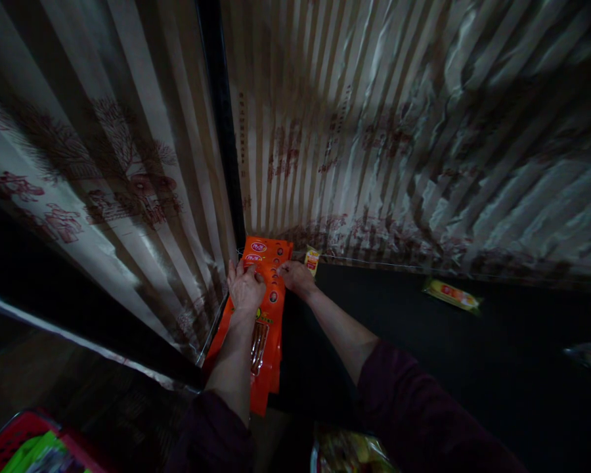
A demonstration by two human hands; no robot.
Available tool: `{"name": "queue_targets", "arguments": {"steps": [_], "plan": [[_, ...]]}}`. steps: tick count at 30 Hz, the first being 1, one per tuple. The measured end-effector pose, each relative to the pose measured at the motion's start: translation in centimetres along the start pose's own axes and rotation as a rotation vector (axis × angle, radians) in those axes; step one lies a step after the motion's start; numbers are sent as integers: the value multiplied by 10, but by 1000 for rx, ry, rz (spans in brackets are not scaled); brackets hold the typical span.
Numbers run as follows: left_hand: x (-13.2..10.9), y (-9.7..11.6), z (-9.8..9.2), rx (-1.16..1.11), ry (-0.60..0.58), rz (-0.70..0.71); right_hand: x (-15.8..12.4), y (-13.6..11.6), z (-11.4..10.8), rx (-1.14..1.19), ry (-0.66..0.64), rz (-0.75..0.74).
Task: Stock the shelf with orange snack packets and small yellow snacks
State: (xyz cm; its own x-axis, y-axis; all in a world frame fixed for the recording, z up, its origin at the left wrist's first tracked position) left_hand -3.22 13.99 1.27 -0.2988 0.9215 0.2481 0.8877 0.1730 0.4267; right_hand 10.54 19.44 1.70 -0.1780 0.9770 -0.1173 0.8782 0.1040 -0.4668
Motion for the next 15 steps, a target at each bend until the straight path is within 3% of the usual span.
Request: {"name": "queue_targets", "arguments": {"steps": [7,15], "plan": [[4,-6,3,18,30,-58,-4,3,2,65,56,66],[8,-5,0,0,1,-63,-5,4,2,131,236,68]]}}
Point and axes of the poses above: each hand's wrist, its own x-axis towards the middle knuckle, its own z-axis out of the palm, y = z × x, the point moved 5 cm from there along x, towards the middle knuckle, and after that the axes turned 4 degrees about -y, right-handed, at the moved point
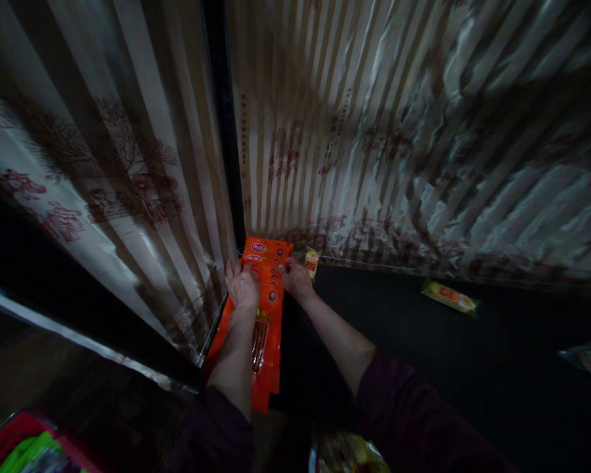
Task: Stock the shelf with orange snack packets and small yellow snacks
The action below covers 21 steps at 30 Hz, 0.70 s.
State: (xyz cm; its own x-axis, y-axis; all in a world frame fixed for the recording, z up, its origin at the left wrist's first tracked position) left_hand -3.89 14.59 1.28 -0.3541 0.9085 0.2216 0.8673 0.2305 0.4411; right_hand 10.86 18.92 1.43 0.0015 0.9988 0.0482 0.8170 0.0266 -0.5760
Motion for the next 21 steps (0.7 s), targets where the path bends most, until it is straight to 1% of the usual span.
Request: {"name": "queue_targets", "arguments": {"steps": [4,12,15,17,21], "plan": [[5,2,5,15,-65,49,-3,2,1,74,23,20],[7,2,11,62,-84,68,-2,10,5,161,76,79],[10,3,11,85,-90,58,1,12,6,185,67,104],[13,4,11,92,-87,59,2,12,6,186,35,114],[14,4,11,81,-46,55,4,12,6,182,7,114]]}}
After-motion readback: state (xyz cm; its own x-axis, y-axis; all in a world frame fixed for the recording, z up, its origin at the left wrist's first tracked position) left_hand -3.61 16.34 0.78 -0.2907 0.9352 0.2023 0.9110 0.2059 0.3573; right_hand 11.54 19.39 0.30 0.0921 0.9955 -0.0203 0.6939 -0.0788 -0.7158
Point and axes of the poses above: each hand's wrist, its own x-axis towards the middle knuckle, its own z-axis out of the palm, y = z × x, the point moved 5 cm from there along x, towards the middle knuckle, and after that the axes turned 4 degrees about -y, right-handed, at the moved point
